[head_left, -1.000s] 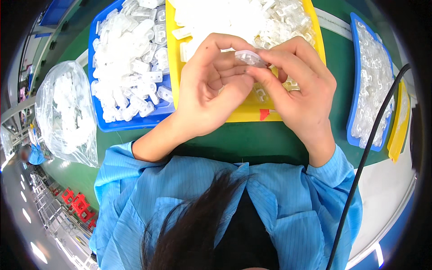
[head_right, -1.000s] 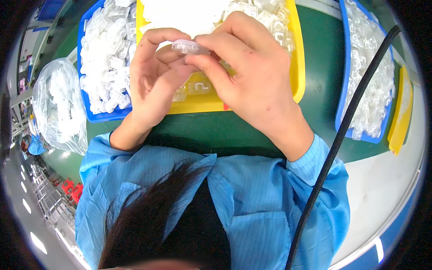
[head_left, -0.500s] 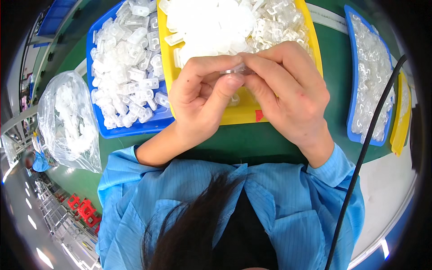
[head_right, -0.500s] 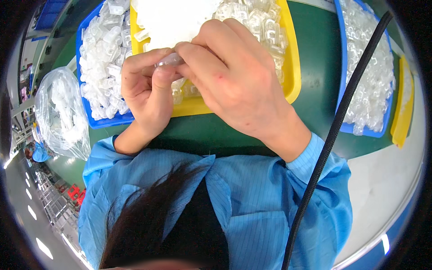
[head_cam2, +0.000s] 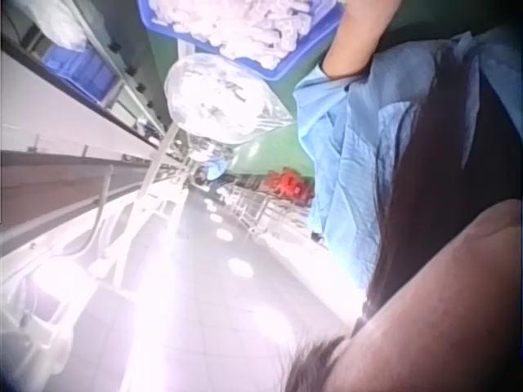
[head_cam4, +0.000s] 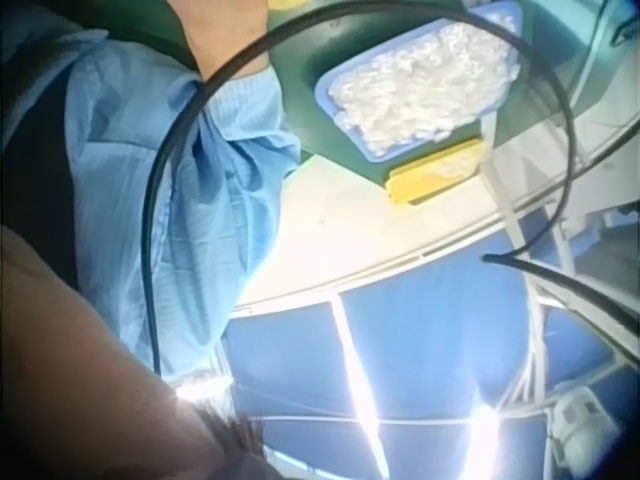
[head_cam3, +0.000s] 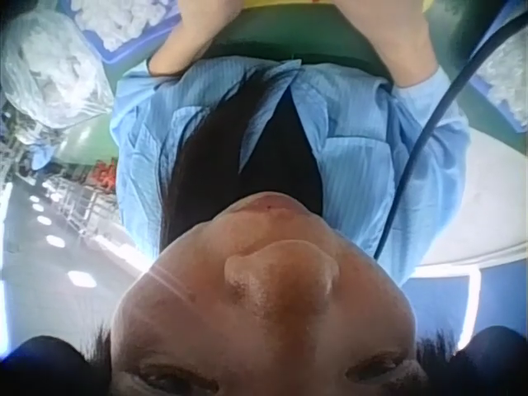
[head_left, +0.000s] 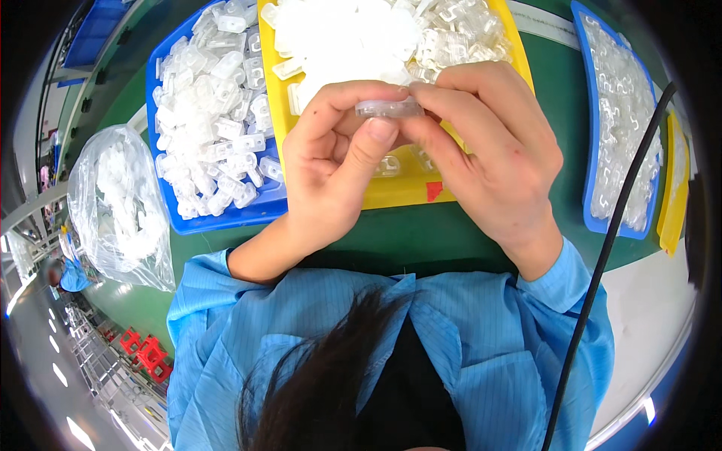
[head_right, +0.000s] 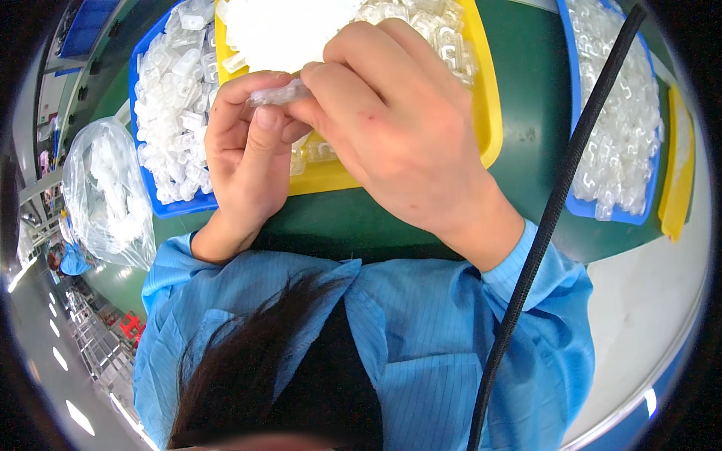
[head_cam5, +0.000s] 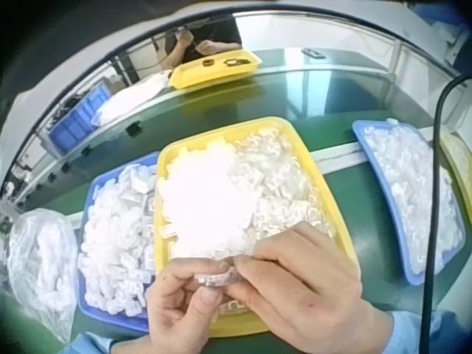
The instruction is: The person assembles small transparent plastic housing components by hand, snapping them together.
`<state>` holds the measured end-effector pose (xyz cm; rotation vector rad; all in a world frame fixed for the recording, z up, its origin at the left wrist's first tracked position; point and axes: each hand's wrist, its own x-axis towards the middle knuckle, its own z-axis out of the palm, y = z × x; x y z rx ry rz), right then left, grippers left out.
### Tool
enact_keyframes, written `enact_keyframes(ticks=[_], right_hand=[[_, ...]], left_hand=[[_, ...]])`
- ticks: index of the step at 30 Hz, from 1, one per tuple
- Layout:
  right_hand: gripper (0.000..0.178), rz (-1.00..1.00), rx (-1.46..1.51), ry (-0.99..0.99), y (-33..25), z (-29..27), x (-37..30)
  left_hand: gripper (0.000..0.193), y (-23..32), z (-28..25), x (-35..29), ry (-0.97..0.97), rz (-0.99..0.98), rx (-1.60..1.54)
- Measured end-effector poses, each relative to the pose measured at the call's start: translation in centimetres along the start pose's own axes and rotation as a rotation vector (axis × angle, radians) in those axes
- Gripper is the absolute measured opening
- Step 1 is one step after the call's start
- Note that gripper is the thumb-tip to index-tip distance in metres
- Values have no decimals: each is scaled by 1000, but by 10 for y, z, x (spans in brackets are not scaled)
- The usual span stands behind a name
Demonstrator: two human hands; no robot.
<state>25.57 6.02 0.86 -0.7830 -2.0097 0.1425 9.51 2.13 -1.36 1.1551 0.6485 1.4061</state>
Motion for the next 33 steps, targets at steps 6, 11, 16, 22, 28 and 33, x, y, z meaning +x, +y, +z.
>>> enact_keyframes(ticks=[6, 11, 16, 22, 28, 33], right_hand=[[25, -2, 71, 2, -1, 1, 3], [24, -114, 89, 7, 3, 4, 2], [25, -81, 102, 14, 4, 3, 1], [26, 12, 120, 23, 0, 3, 0], [26, -22, 2, -49, -11, -4, 12], [27, -57, 32, 18, 0, 4, 1]], left_hand=[[27, 4, 0, -2, -54, -80, -36], [26, 2, 6, -5, -16, -78, -96], [23, 4, 6, -2, -6, -62, -151], [27, 7, 5, -1, -53, -65, -53], [28, 4, 0, -4, -39, -97, -68], [28, 4, 6, -6, 4, -103, -79]])
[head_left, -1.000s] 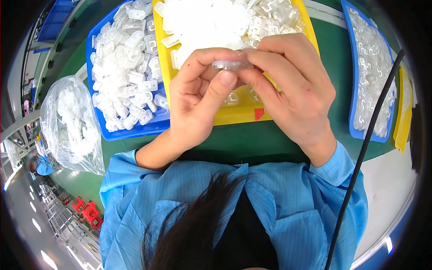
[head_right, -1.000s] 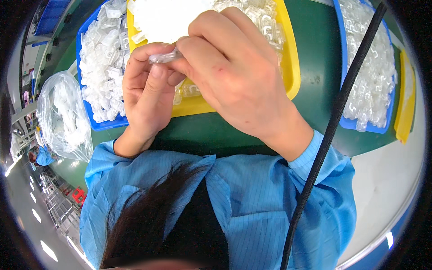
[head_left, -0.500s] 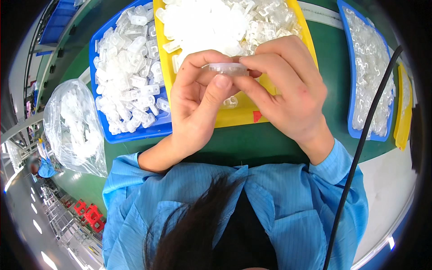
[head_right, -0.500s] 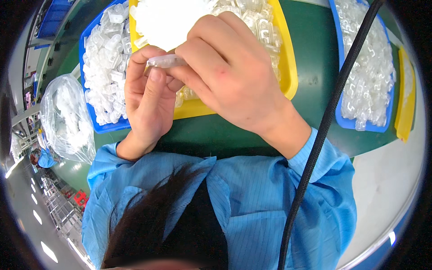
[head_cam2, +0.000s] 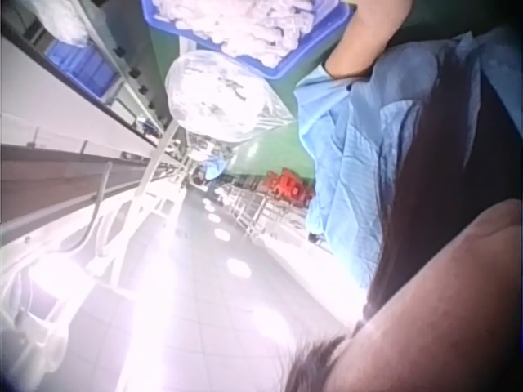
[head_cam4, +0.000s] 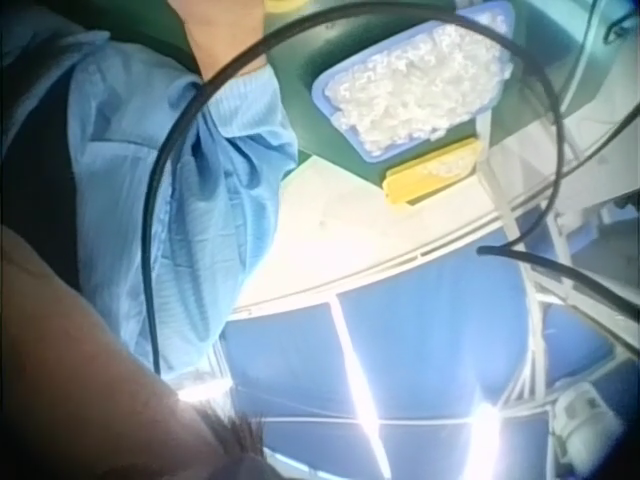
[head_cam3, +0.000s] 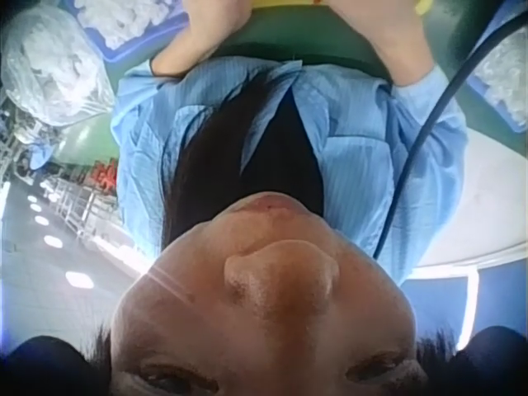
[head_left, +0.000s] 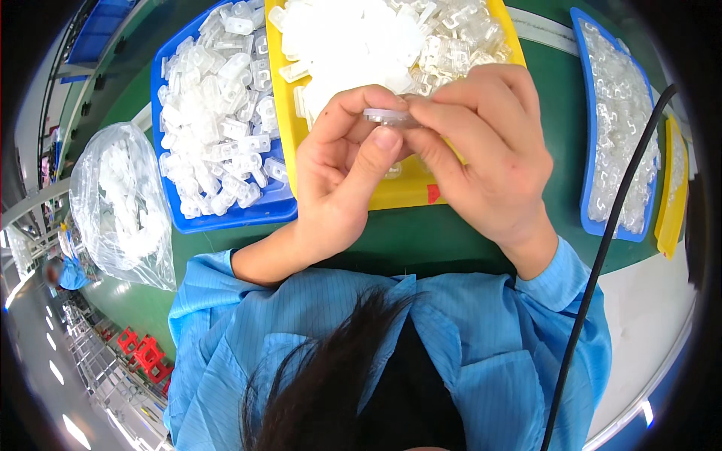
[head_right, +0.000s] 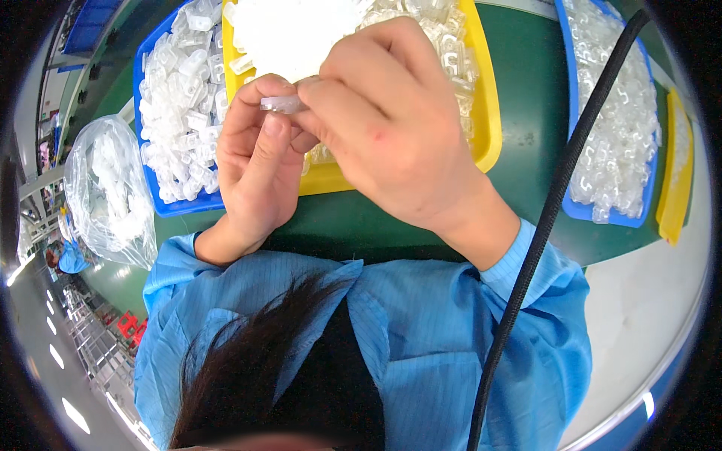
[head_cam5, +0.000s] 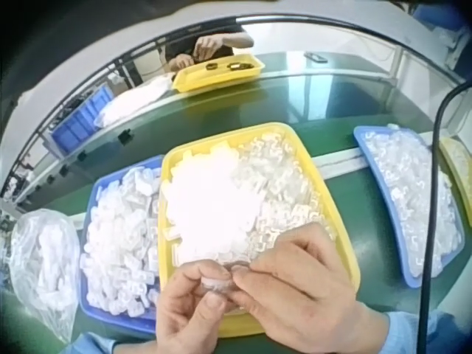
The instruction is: The person assembles small transparent plastic housing components by hand, snapping them together.
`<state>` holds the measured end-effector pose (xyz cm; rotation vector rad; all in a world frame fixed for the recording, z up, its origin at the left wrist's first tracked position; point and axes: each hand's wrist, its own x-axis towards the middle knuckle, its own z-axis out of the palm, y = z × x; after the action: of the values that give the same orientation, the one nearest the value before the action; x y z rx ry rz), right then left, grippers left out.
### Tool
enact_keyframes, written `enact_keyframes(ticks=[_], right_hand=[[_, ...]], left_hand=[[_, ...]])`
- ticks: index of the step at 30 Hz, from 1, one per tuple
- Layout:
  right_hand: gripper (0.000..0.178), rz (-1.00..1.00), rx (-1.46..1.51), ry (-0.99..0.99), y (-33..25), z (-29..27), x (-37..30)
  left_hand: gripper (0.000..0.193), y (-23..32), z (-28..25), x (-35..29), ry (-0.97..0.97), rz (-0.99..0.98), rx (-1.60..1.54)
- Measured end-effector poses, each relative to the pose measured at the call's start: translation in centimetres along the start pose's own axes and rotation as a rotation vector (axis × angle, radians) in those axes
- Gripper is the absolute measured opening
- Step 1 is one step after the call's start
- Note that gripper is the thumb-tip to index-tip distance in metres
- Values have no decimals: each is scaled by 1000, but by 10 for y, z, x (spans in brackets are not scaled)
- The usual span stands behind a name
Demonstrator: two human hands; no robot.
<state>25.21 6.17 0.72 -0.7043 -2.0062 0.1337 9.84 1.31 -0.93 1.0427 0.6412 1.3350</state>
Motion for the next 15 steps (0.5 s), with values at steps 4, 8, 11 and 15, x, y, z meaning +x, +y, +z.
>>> enact_keyframes(ticks=[4, 8, 11, 15], right_hand=[[28, -94, -73, 56, -2, 2, -3], [28, -59, -115, 67, 1, -3, 1], [29, 32, -166, -30, -15, -11, 15], [29, -48, -162, -34, -13, -13, 13]], left_hand=[[26, 2, 7, 0, 52, 7, -43], [25, 5, 1, 2, -16, 16, -87], [26, 7, 5, 4, 58, -19, -140], [27, 9, 1, 3, 61, -70, -136]])
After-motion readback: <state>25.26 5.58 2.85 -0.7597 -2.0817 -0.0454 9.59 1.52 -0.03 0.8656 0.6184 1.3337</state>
